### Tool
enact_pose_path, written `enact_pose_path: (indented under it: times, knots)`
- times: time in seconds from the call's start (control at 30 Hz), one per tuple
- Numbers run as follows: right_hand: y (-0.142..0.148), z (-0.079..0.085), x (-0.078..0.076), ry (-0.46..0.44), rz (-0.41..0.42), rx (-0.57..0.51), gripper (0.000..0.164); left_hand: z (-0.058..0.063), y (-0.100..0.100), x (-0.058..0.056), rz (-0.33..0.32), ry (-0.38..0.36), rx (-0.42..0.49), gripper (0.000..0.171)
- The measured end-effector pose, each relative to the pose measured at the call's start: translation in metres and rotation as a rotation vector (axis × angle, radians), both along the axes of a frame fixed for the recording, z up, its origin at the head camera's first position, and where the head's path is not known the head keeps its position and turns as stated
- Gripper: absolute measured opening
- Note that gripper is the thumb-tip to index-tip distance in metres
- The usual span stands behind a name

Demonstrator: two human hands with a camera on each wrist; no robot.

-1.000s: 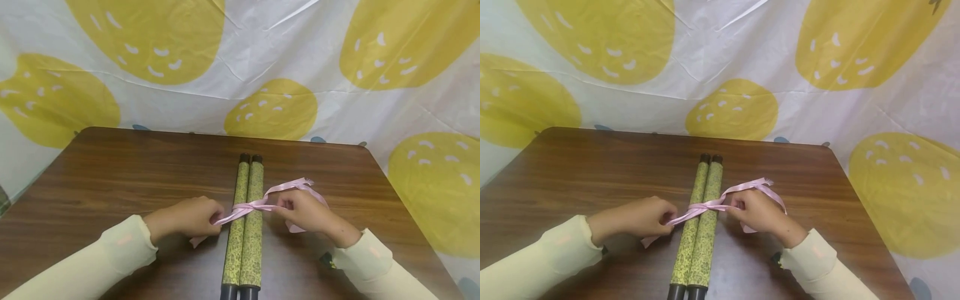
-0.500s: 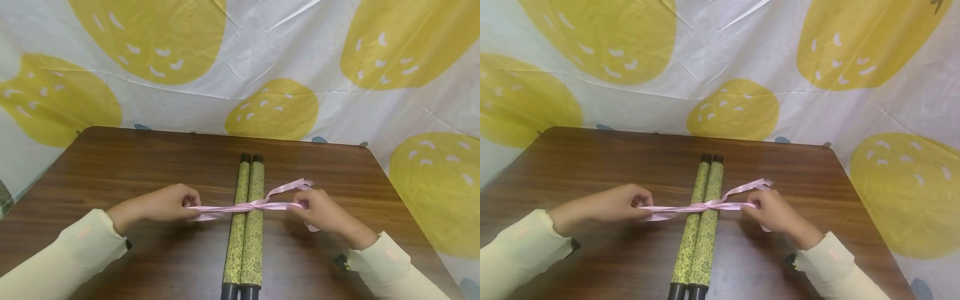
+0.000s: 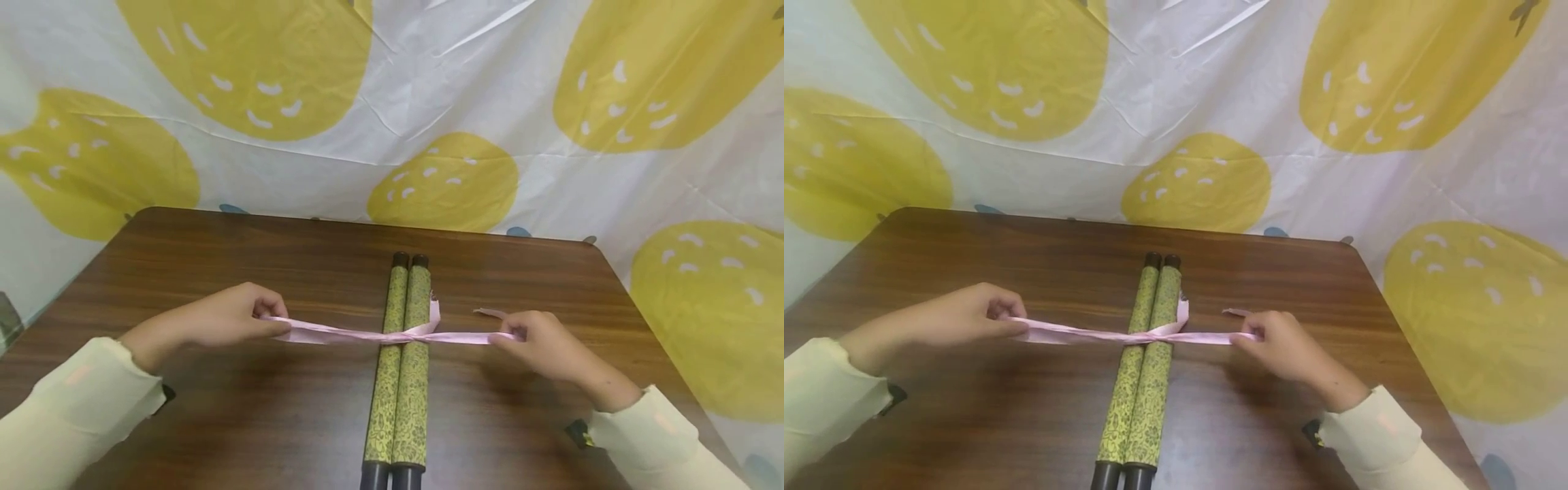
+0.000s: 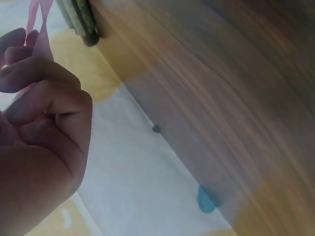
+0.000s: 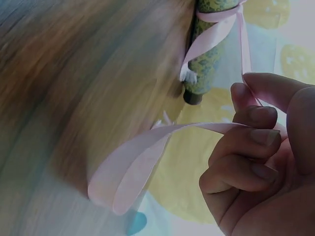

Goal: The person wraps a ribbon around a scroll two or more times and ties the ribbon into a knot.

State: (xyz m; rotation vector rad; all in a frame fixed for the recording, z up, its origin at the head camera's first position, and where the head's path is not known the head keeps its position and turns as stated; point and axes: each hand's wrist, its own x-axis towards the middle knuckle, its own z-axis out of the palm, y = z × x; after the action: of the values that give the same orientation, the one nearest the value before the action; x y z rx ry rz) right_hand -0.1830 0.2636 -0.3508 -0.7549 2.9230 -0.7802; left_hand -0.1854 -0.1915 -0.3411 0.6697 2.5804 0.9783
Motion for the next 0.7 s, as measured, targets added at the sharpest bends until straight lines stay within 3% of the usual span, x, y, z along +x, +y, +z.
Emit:
enact_pose_path:
  times: [0.4,0.7]
  knots:
    - [0.026,0.007,-0.002,-0.102,-0.039,-0.032,0.031,-0.001,-0.051,-0.013,0.083,0.018,0.007,0.019]
    - [0.046,0.016,-0.003,-0.067,-0.077,-0.029,0.023,0.004,-0.070,-0.015,0.147,0.087,-0.049,0.023]
